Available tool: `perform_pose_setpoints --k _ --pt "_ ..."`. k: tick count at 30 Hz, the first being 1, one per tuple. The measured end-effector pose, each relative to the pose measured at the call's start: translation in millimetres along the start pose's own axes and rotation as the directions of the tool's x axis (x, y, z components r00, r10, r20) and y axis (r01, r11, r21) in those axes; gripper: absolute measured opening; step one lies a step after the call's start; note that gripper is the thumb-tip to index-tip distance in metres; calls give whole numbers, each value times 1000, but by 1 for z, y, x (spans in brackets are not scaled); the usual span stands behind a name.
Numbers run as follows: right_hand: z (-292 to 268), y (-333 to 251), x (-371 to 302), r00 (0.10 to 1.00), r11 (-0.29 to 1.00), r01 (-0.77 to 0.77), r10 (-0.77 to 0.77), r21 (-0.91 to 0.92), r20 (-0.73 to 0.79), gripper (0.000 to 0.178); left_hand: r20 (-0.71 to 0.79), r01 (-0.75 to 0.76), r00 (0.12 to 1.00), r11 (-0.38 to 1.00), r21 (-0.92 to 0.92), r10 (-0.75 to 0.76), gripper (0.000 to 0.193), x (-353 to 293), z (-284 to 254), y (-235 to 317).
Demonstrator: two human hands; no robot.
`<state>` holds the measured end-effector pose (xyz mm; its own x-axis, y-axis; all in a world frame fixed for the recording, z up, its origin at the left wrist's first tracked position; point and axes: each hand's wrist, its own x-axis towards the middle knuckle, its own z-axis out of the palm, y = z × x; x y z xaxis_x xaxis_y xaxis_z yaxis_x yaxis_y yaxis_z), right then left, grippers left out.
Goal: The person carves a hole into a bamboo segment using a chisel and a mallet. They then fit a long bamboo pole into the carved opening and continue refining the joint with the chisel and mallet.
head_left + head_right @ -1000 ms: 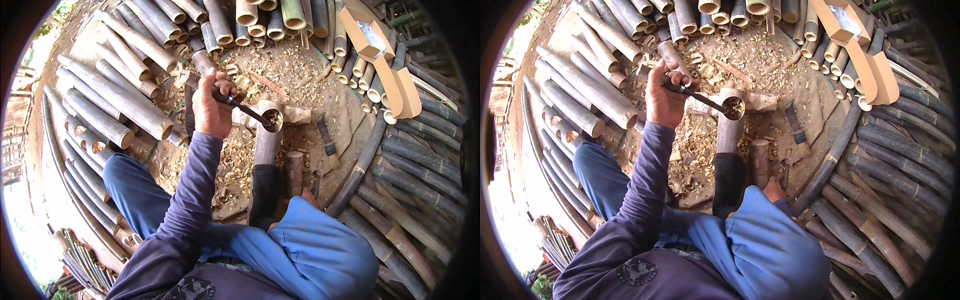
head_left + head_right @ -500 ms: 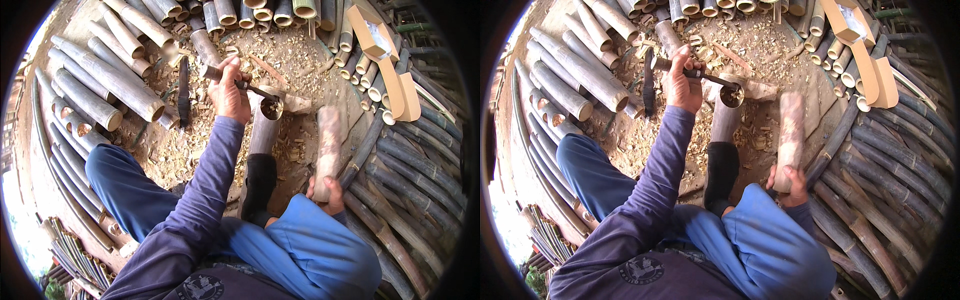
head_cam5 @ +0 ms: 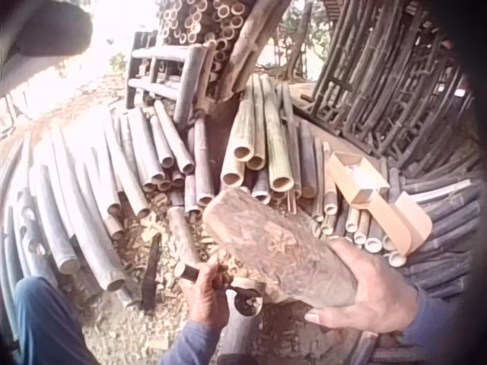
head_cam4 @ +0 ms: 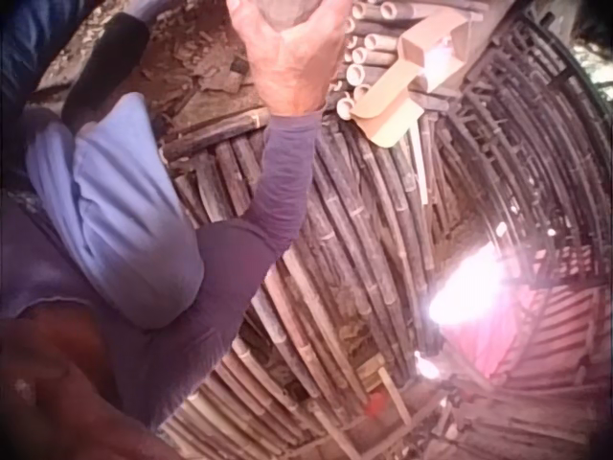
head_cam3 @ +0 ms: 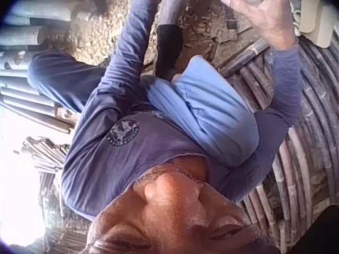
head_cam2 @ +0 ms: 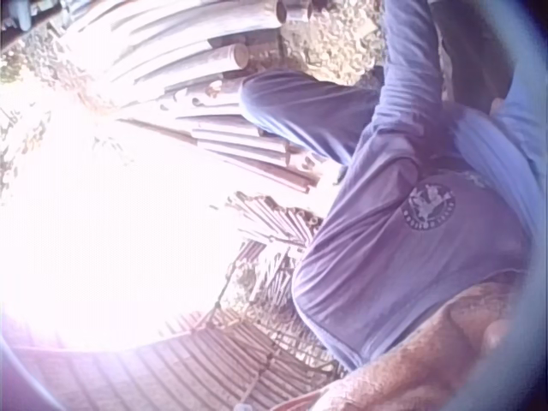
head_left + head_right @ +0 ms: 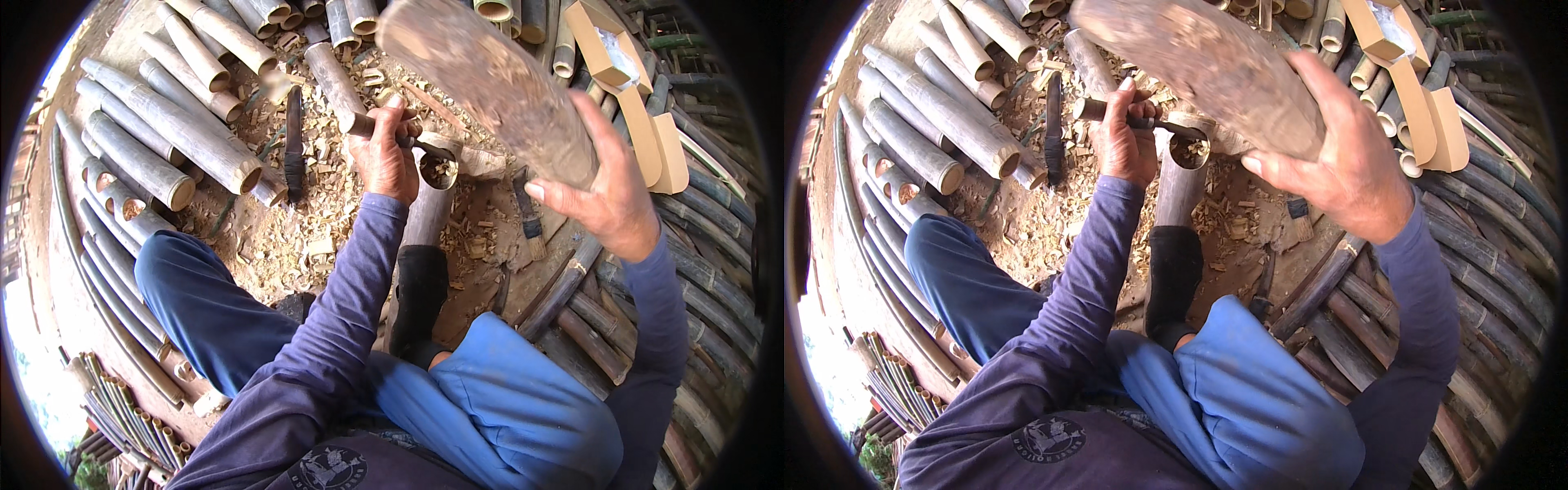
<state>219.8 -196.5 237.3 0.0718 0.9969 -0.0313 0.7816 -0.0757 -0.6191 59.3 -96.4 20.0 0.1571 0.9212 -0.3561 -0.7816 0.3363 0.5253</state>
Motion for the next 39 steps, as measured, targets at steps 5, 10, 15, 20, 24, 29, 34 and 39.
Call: perform_pose_setpoints --k 5,10,15,20,24,29,34,39 --pt "0 -23 28 991 993 76 -85 88 105 88 -23 14 1000 999 -51 -16 23 -4 1 -1" --pt "7 -28 42 958 965 250 -258 81 124 84 -47 -49 998 996 -73 46 22 -11 6 -2" --pt "20 -40 52 934 888 229 -84 -398 348 89 -31 -34 999 992 -119 31 39 -20 3 -17" --pt "15 -68 68 853 636 521 -390 -569 346 87 70 -4 997 998 -60 8 52 -26 1 -23" --pt "24 -52 60 854 780 520 -477 -347 208 67 145 3 989 994 111 -20 52 -31 -11 -31" --pt "10 -66 68 880 821 333 -93 -463 466 79 143 95 984 994 61 -103 46 -19 -12 -31" --pt "5 -48 54 929 891 327 -242 -315 279 79 17 -22 1000 997 79 21 33 -31 4 -10" --pt "6 -37 47 933 886 342 -281 -313 224 84 103 -102 991 972 214 81 28 -29 1 -7"
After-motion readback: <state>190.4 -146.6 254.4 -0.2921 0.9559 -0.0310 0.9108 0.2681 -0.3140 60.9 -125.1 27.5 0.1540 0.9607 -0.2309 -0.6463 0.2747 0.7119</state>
